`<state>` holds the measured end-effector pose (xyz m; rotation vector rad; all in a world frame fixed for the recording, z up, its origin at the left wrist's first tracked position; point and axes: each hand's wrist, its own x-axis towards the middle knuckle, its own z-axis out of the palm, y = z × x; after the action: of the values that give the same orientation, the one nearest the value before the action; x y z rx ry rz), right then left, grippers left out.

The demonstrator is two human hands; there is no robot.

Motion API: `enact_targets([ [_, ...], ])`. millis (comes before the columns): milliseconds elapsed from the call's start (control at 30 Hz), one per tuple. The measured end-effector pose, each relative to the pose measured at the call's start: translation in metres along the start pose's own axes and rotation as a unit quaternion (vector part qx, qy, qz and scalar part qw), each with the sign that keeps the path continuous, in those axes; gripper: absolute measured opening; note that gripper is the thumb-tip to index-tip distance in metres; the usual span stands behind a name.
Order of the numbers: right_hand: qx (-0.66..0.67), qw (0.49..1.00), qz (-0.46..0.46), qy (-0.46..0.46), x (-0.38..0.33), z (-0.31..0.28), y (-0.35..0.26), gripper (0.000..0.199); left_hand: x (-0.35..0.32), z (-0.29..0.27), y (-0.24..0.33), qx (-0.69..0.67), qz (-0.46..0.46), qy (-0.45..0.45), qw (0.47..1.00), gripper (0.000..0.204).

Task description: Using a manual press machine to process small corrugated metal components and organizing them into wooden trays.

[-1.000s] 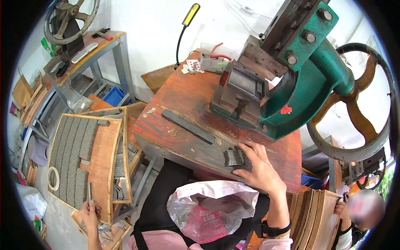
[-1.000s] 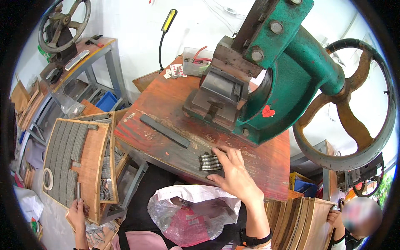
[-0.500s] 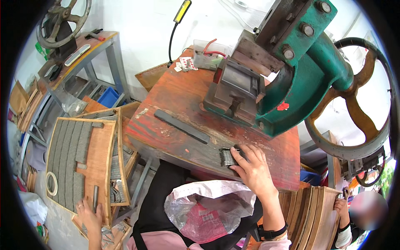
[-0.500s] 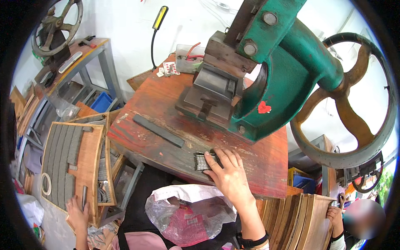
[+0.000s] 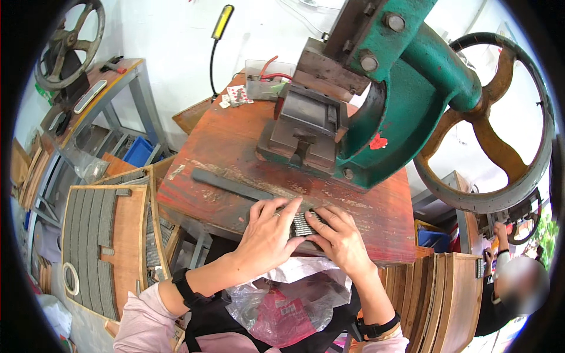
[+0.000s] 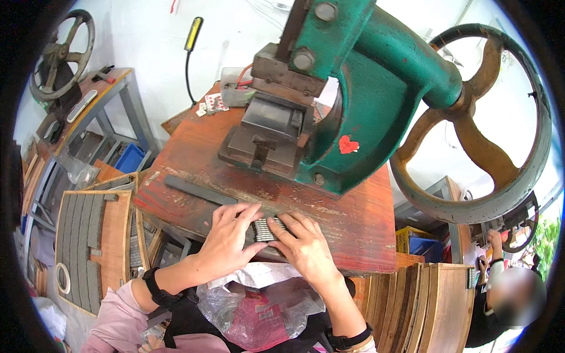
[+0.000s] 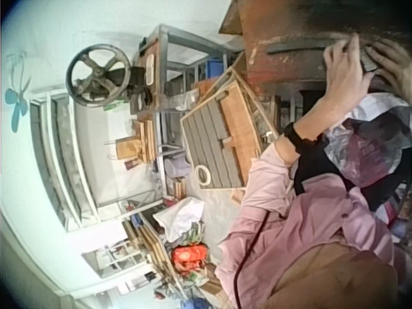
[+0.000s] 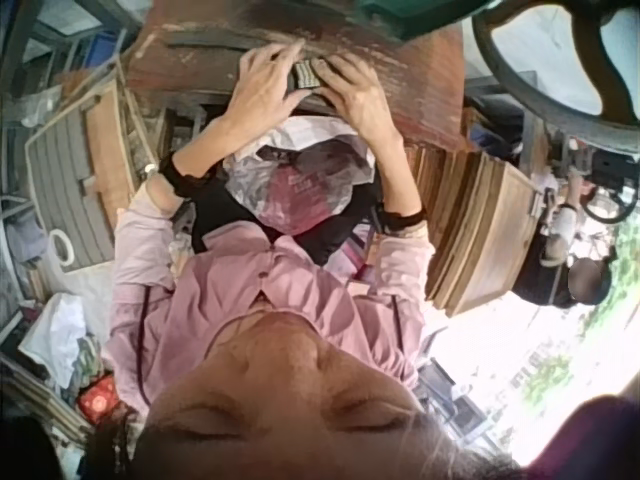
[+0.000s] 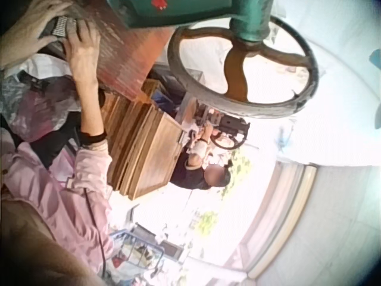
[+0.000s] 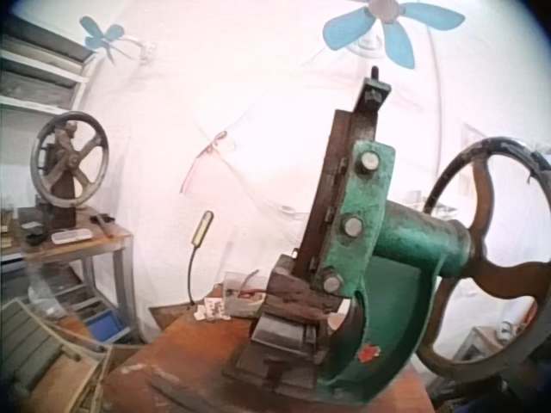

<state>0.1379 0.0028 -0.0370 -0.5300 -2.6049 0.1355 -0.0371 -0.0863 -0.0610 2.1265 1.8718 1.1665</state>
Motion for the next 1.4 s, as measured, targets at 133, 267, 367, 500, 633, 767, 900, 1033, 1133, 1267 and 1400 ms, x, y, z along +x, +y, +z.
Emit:
enact_targets([
  [133, -0.022, 1.0, -0.006, -0.001, -0.004, 0.003, 0.009, 0.047, 0.003, 0.011, -0.005, -0.071, -0.005, 0.012, 0.997, 0.074],
  [267, -0.084, 0.996, -0.003, -0.017, -0.004, -0.006, 0.01, 0.047, 0.005, 0.011, -0.005, -0.1, -0.023, 0.018, 0.995, 0.073],
  [367, -0.125, 0.992, 0.021, -0.017, -0.01, -0.01, 0.012, 0.047, 0.007, 0.009, -0.004, -0.107, -0.024, 0.016, 0.994, 0.073],
  [500, -0.112, 0.993, 0.029, -0.028, -0.005, -0.01, 0.002, 0.052, 0.005, 0.008, -0.005, -0.107, -0.022, 0.021, 0.994, 0.072],
  [633, 0.064, 0.995, 0.036, -0.065, 0.011, -0.01, -0.004, 0.054, 0.002, 0.005, -0.007, -0.105, -0.018, 0.019, 0.994, 0.071],
  [767, 0.13, 0.98, 0.052, -0.139, 0.029, -0.019, 0.0, 0.052, 0.0, 0.006, -0.011, -0.087, -0.019, 0.005, 0.996, 0.074],
  [900, 0.102, 0.986, 0.062, -0.118, 0.014, -0.014, 0.003, 0.046, 0.001, 0.011, -0.012, -0.106, -0.054, -0.017, 0.993, 0.081],
  [1033, 0.087, 0.979, 0.182, -0.003, -0.04, -0.017, -0.027, 0.048, 0.005, 0.006, -0.018, -0.148, -0.024, -0.021, 0.988, 0.097],
  [1133, 0.19, 0.922, 0.313, 0.123, -0.123, -0.021, -0.073, 0.052, 0.002, 0.017, -0.022, -0.182, -0.038, -0.028, 0.982, 0.096],
  [1267, 0.213, 0.77, 0.581, 0.154, -0.26, -0.018, -0.155, 0.057, 0.003, 0.029, -0.042, -0.142, -0.026, -0.028, 0.989, 0.084],
  [1400, 0.144, 0.502, 0.818, 0.24, -0.392, -0.006, -0.243, 0.057, 0.004, 0.031, -0.067, -0.092, 0.009, -0.027, 0.995, 0.07],
])
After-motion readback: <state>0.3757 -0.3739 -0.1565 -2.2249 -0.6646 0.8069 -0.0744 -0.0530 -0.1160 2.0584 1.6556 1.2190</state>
